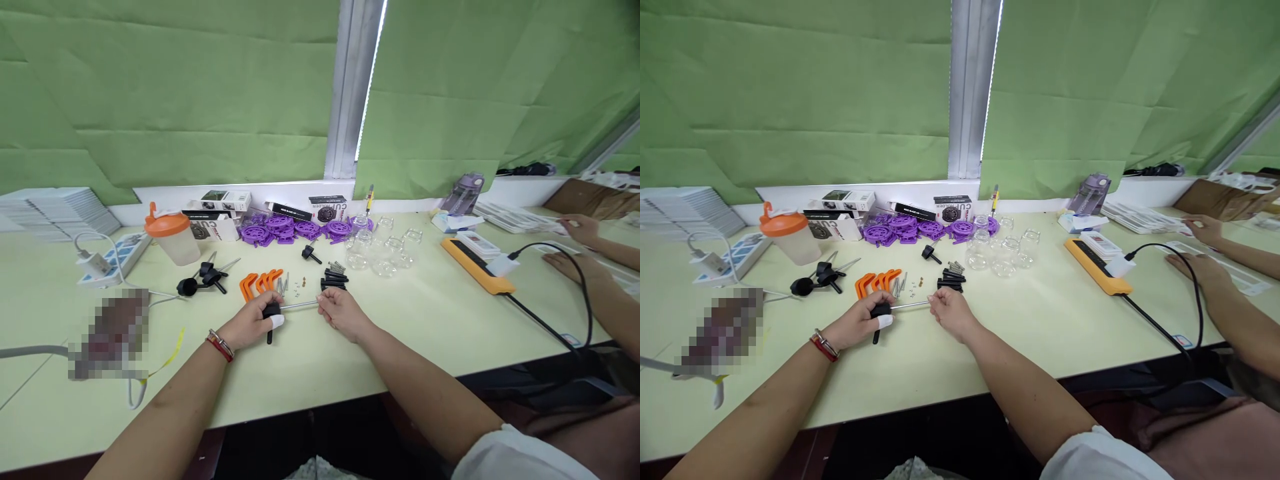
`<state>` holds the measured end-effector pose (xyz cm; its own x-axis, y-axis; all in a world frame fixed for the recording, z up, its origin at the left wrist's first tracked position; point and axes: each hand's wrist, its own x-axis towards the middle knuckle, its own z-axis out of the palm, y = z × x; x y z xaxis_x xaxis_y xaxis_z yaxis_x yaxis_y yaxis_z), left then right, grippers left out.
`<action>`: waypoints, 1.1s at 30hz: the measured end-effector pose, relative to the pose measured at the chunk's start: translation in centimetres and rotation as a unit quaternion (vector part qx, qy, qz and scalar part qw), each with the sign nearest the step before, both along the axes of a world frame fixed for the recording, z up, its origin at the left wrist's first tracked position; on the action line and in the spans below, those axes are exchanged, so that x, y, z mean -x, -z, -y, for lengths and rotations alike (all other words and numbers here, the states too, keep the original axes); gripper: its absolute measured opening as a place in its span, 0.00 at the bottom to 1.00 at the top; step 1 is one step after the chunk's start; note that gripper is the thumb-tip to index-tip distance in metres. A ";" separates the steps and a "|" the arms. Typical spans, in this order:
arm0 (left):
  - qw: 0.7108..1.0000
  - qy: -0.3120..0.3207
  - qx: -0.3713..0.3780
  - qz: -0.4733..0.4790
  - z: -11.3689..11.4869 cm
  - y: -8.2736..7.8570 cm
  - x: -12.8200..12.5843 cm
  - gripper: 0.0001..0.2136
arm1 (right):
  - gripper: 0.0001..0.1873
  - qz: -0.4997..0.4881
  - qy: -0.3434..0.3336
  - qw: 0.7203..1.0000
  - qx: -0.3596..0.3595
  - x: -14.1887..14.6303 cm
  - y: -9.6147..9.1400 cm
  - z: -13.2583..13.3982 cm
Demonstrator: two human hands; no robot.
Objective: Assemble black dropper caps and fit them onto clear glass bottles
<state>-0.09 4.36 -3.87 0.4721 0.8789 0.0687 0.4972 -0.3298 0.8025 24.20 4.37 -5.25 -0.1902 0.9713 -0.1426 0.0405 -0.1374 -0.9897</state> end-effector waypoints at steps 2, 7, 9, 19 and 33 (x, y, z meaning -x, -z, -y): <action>1.000 -0.010 -0.002 0.002 -0.1 0.1 0.0 0.14 | 0.13 -0.014 -0.004 1.000 0.009 -0.1 -0.3 0.1; 1.000 -0.020 -0.011 -0.007 -0.1 0.1 0.0 0.11 | 0.09 -0.034 -0.004 0.999 0.038 -0.2 -0.6 0.1; 1.000 -0.024 -0.005 -0.009 -0.2 0.2 0.0 0.11 | 0.09 -0.035 -0.004 0.999 0.035 -0.3 -0.6 0.0; 1.000 -0.020 -0.003 0.012 -0.3 0.4 0.0 0.10 | 0.14 -0.014 -0.018 0.999 0.027 -0.3 -0.5 0.0; 1.000 -0.022 0.003 0.015 -0.3 0.5 0.0 0.11 | 0.09 -0.046 -0.017 0.998 0.033 -0.3 -0.7 0.0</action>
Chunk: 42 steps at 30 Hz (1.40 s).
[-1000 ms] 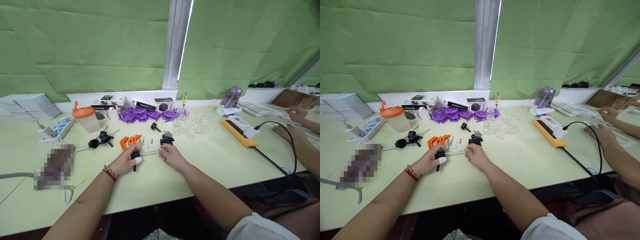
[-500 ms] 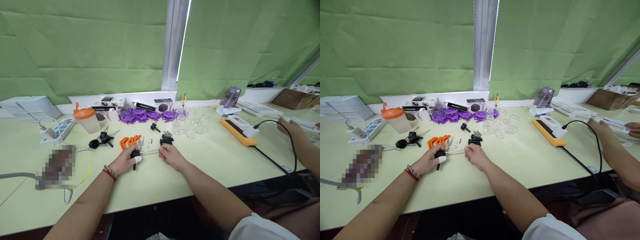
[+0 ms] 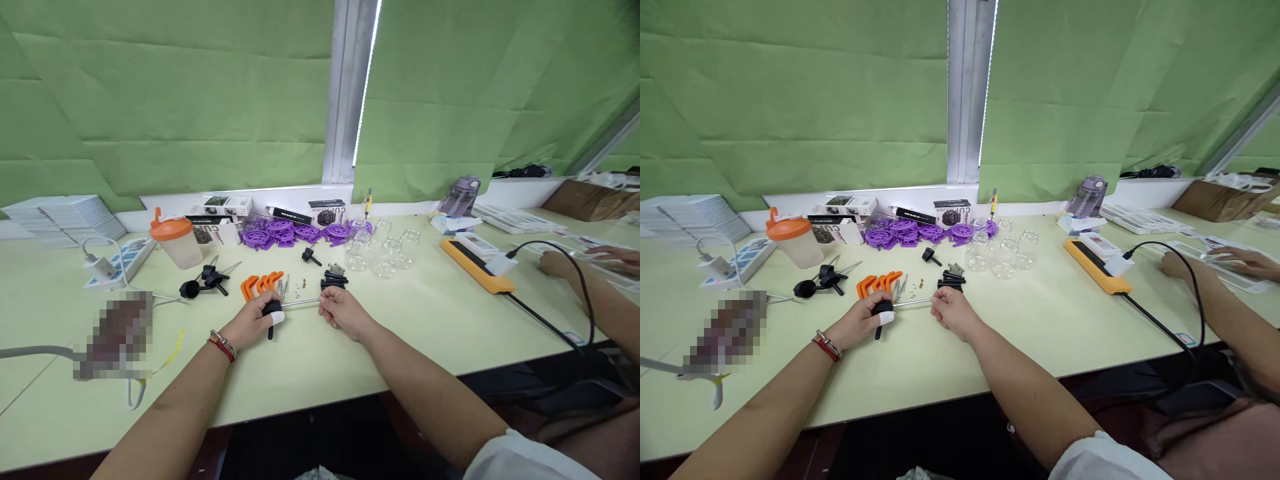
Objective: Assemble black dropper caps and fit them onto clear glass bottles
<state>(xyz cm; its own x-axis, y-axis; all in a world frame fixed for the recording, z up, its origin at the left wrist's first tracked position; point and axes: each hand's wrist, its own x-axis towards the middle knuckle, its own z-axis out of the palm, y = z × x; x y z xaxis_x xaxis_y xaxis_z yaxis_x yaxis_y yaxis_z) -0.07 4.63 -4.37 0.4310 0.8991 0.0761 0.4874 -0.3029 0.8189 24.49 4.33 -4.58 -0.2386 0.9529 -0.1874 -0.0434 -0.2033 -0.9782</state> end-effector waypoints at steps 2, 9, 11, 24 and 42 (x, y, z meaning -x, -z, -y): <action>1.000 -0.001 -0.002 0.000 0.0 0.0 0.0 0.11 | 0.11 0.010 -0.004 1.000 -0.004 0.0 -0.1 0.1; 1.000 -0.018 -0.009 -0.001 0.1 -0.4 -0.2 0.11 | 0.09 0.017 0.015 1.000 -0.016 -0.1 0.1 0.2; 1.000 -0.017 -0.010 0.003 0.1 -0.5 -0.3 0.12 | 0.07 0.001 0.013 1.000 -0.023 -0.2 0.3 0.2; 1.000 -0.005 -0.025 -0.009 0.2 -0.7 -0.4 0.12 | 0.11 0.016 -0.001 1.000 -0.011 0.0 -0.1 0.2; 1.000 -0.001 -0.013 -0.006 0.4 -0.8 -0.4 0.12 | 0.07 0.028 -0.006 0.999 -0.028 0.1 0.0 0.4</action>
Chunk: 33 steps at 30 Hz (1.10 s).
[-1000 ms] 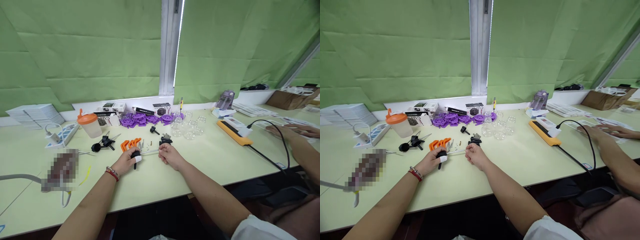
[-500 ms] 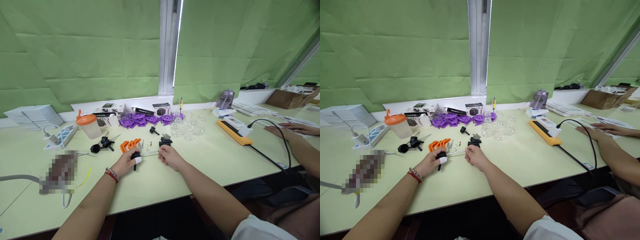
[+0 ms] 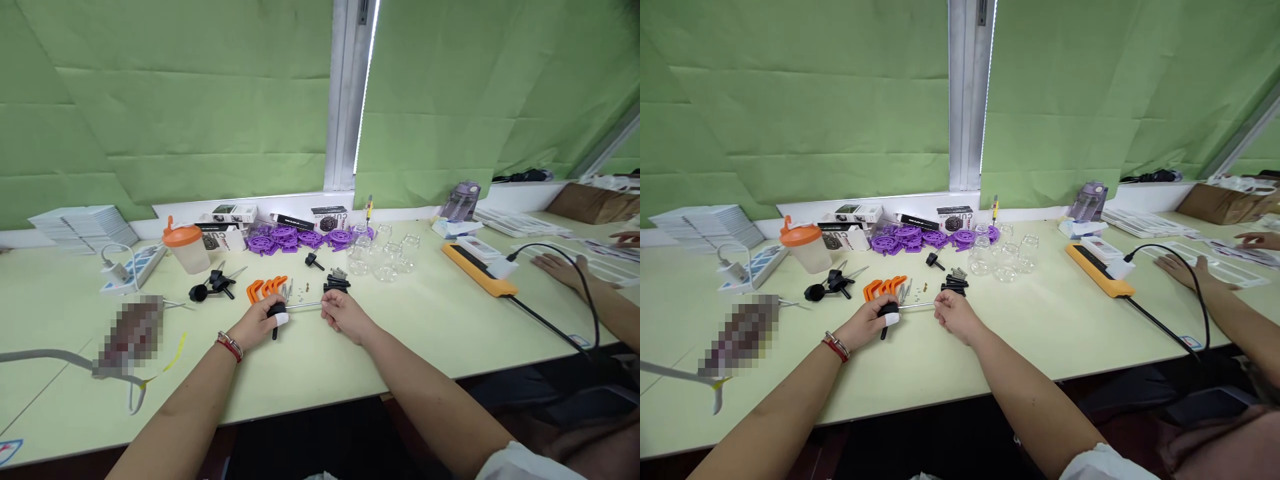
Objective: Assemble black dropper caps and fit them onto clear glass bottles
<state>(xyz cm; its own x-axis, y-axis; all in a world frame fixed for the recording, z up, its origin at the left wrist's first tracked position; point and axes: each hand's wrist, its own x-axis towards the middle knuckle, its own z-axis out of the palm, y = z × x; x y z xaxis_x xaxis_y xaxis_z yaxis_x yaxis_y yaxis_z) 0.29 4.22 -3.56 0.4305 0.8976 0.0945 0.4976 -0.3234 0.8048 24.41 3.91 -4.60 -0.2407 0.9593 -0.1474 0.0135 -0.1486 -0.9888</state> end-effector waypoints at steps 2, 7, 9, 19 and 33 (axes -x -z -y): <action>1.000 0.002 -0.003 -0.002 0.0 0.0 0.0 0.12 | 0.09 0.008 0.001 1.000 0.002 0.1 -0.2 0.1; 1.000 0.004 -0.009 -0.006 0.0 0.0 0.0 0.11 | 0.13 0.029 -0.006 1.000 -0.002 0.0 -0.2 0.1; 1.000 0.002 -0.007 -0.008 -0.1 0.1 0.1 0.12 | 0.13 0.029 -0.006 1.000 -0.002 -0.1 0.1 0.0; 1.000 0.006 -0.007 -0.006 -0.1 0.0 0.0 0.12 | 0.06 -0.001 -0.016 1.000 -0.001 -0.2 0.1 0.0; 1.000 0.000 -0.009 -0.016 -0.2 0.0 0.1 0.13 | 0.11 0.015 -0.005 1.000 0.001 -0.2 0.3 -0.2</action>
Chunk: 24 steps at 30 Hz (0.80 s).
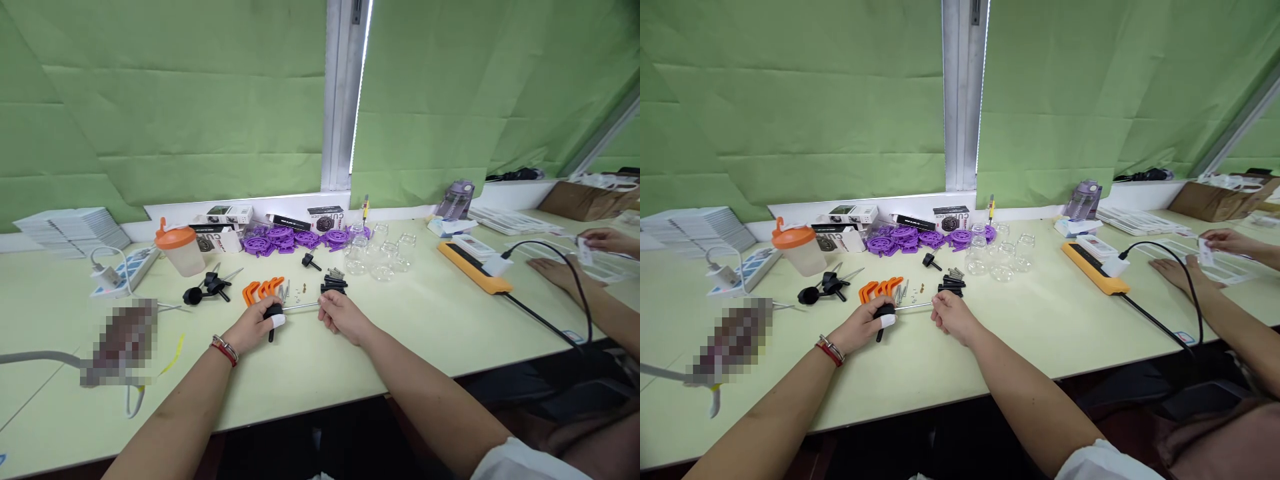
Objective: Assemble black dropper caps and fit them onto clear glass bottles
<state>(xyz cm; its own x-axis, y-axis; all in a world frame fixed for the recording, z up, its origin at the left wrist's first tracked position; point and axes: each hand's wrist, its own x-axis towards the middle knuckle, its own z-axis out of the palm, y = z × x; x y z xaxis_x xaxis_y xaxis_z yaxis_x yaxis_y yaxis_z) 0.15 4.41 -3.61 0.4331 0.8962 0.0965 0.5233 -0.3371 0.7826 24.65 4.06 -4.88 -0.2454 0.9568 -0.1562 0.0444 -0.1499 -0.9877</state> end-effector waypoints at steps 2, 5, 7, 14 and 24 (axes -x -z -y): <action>1.000 0.003 -0.001 0.001 -0.1 0.1 0.0 0.13 | 0.08 -0.008 -0.003 1.000 0.002 0.0 0.0 0.0; 1.000 0.005 0.002 -0.003 -0.1 0.1 0.1 0.13 | 0.06 -0.007 -0.009 1.000 0.000 0.1 0.0 0.0; 1.000 0.003 0.006 -0.003 0.0 0.1 0.0 0.12 | 0.05 -0.006 -0.007 1.000 -0.003 0.1 0.0 0.1; 1.000 0.005 0.004 -0.001 -0.1 0.1 0.1 0.13 | 0.11 0.020 -0.006 1.000 -0.008 0.2 -0.2 0.2; 1.000 0.000 0.017 -0.006 -0.1 0.1 0.0 0.12 | 0.05 0.001 -0.007 1.000 -0.002 0.2 -0.4 0.2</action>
<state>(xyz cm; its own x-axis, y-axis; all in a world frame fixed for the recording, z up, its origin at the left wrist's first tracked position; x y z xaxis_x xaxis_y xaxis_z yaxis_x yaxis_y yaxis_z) 0.12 4.49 -3.69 0.4343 0.8988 0.0598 0.5331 -0.3100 0.7872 24.49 3.85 -4.49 -0.2592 0.9535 -0.1541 0.0496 -0.1462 -0.9880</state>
